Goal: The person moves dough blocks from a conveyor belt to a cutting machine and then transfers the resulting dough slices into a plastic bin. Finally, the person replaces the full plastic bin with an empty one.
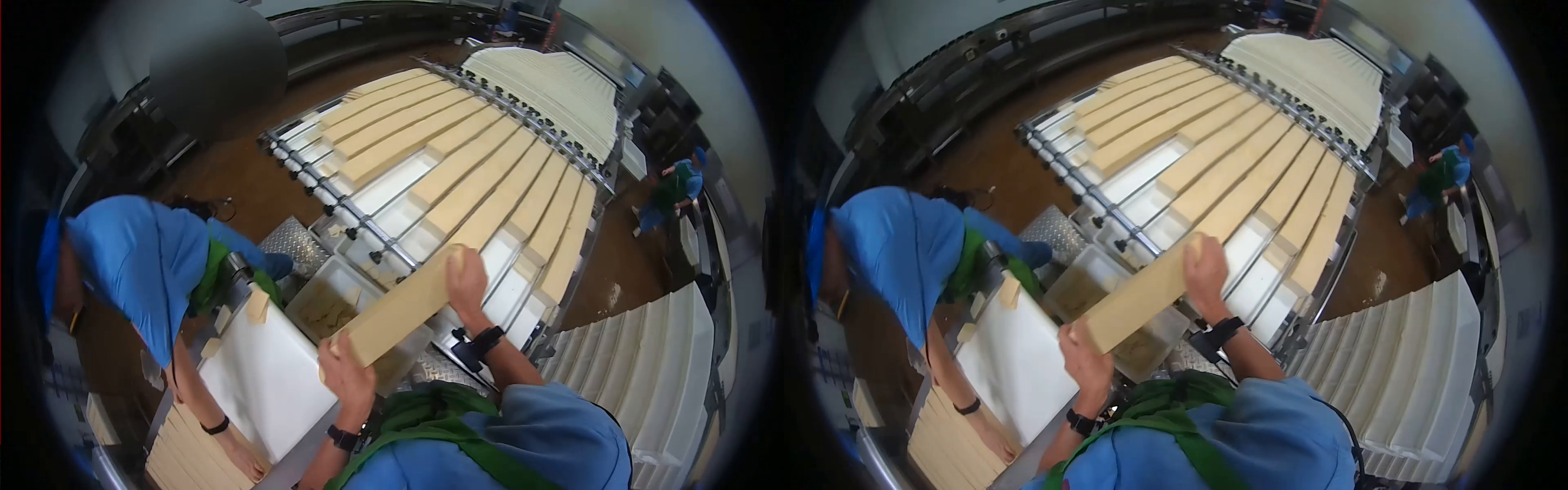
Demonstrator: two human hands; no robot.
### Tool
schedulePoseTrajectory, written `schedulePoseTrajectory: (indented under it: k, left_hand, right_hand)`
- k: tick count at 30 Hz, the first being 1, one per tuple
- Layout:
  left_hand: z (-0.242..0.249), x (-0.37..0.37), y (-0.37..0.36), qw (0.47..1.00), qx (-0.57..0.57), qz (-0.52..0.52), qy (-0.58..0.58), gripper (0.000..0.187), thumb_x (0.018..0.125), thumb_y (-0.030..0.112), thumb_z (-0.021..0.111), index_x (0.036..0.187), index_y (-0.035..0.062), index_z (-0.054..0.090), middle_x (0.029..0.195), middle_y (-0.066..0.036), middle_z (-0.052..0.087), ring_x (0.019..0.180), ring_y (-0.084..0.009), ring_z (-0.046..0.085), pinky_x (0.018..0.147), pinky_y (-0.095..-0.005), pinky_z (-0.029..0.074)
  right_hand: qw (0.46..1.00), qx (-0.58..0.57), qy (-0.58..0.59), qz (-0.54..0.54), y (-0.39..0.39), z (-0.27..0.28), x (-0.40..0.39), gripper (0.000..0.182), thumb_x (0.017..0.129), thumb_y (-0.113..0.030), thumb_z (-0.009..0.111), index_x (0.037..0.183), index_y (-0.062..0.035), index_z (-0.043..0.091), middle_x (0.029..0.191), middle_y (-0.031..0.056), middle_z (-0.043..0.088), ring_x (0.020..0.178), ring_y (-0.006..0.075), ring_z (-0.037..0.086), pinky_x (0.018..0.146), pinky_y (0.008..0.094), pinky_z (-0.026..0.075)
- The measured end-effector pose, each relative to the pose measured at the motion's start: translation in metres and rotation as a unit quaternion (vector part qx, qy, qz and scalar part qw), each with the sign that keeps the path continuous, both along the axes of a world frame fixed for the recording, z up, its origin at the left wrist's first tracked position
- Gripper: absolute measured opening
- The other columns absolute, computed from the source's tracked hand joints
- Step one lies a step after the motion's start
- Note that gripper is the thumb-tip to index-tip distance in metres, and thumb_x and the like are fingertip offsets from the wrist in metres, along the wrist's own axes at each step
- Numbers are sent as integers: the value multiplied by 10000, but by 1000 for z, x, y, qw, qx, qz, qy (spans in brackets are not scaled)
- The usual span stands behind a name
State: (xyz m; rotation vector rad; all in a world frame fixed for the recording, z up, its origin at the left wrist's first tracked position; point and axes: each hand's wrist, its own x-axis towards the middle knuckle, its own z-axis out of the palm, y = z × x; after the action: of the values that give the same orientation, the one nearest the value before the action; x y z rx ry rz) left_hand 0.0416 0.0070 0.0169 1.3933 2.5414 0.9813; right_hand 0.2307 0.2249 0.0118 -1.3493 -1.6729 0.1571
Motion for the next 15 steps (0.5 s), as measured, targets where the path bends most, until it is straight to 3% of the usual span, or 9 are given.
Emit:
schedulePoseTrajectory:
  k: [2,3,5,6,8,9,10,12,15]
  left_hand:
    - [25,36,32,993,-32,-113,-17,820,715,98,816,1462,117,478,1406,-262,416,1256,-462,471,988,-507,472]
    - [33,53,44,992,-32,-118,-16,820,715,98,816,1462,117,478,1406,-262,416,1256,-462,471,988,-507,472]
    - [44,83,64,974,-54,-215,-44,853,736,168,851,1481,120,439,1345,-270,424,1168,-472,518,940,-515,488]
    - [47,96,71,974,-54,-218,-42,853,736,168,851,1481,120,439,1345,-270,424,1168,-472,518,940,-515,488]
    - [53,117,84,952,-85,-274,-107,856,768,247,863,1484,111,412,1259,-265,446,1049,-473,580,874,-527,507]
    - [57,125,93,947,-117,-269,-127,818,793,335,856,1467,113,449,1212,-208,464,1048,-458,599,891,-515,508]
    - [57,128,102,948,-118,-269,-125,818,793,335,856,1467,113,449,1212,-208,464,1048,-458,599,891,-515,508]
    - [52,132,121,943,-123,-287,-116,752,874,343,784,1489,106,422,1185,-215,497,1037,-453,612,893,-522,505]
    - [23,135,153,942,-82,-300,-126,640,949,319,690,1476,87,410,1176,-225,507,1007,-457,622,844,-536,516]
  right_hand:
    - [998,-28,-19,-49,30,-2,55,313,973,-250,613,1169,-10,651,1039,215,657,987,426,631,868,498,500]
    - [998,-28,-17,-54,44,-6,79,313,973,-250,613,1169,-10,651,1039,215,657,987,426,631,868,498,500]
    - [994,-79,-28,-73,74,-21,120,339,992,-297,571,1167,-20,662,1046,220,695,999,440,657,875,502,514]
    - [994,-79,-26,-75,88,-33,137,339,992,-297,571,1167,-20,662,1046,220,695,999,440,657,875,502,514]
    - [974,-201,-81,-62,113,-49,162,379,995,-350,550,1160,-31,671,1054,217,716,992,449,674,873,510,527]
    - [968,-218,-124,-17,125,-52,168,414,991,-380,545,1143,-17,672,1012,239,722,959,464,684,863,523,535]
    - [968,-219,-121,-16,136,-52,170,414,991,-380,545,1143,-17,672,1012,239,722,959,464,684,863,523,535]
    - [936,-284,-208,-22,151,-56,165,416,964,-353,586,1135,18,661,1093,264,701,1056,461,654,936,534,503]
    - [944,-186,-247,-117,144,-39,153,410,916,-275,651,1164,52,648,1239,290,622,1194,458,566,1034,536,447]
